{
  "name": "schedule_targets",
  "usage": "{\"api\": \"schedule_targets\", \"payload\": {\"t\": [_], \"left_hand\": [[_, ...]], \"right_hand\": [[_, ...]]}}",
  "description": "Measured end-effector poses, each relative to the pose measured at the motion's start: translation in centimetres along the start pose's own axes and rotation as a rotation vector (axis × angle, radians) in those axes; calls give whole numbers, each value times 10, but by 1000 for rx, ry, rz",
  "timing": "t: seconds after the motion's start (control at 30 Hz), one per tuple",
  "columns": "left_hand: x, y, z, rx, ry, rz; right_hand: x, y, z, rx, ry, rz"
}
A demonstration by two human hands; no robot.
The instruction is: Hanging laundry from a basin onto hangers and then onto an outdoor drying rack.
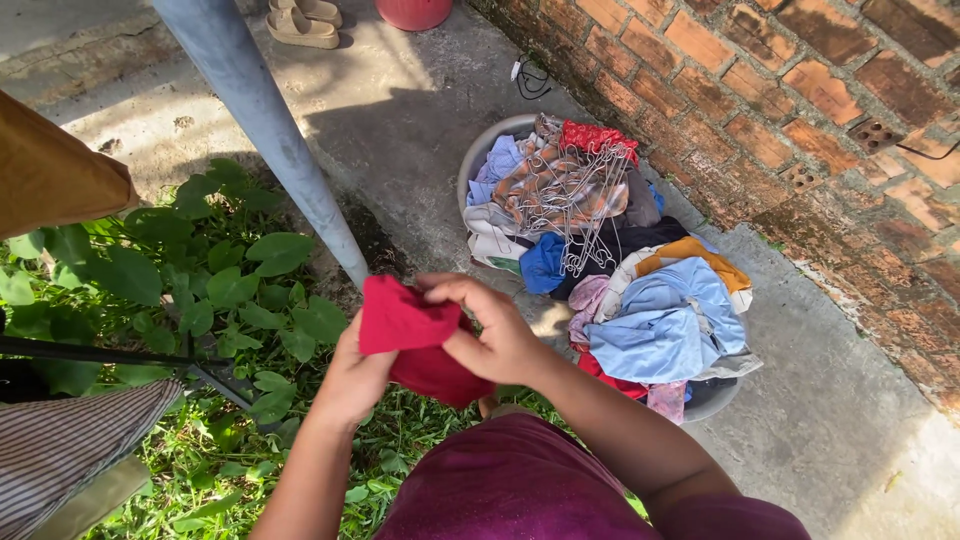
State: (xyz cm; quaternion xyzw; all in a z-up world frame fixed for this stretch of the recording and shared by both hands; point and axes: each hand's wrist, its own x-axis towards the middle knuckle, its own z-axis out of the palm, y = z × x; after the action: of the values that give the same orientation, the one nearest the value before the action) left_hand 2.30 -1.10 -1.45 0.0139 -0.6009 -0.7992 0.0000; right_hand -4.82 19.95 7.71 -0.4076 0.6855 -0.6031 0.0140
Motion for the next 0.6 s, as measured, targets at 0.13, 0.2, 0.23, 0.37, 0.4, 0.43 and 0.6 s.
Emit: {"api": "schedule_targets", "payload": {"t": [0.13,0.2,0.23,0.37,0.4,0.43,0.6], "left_hand": [[-3,20,-8,-475,72,-106],[-5,29,-10,-759,-28,-42],[-6,41,-5,-758,-29,-42],[-13,79,0,-840,-150,-17],[-15,85,-2,-777,-174,51],[-17,87,-5,-777,-173,53],[-27,71,-35,-692,-17,151]], "right_hand": [[1,30,-11,-54,-103,149],[-14,61,-7,-68,-275,220],[-17,64,-5,-68,-274,220],[-38,99,-2,-131,-311,332],[-44,113,-2,-125,-264,343],[-40,109,-8,-125,-266,341],[-21,73,-39,15,172,258]]}}
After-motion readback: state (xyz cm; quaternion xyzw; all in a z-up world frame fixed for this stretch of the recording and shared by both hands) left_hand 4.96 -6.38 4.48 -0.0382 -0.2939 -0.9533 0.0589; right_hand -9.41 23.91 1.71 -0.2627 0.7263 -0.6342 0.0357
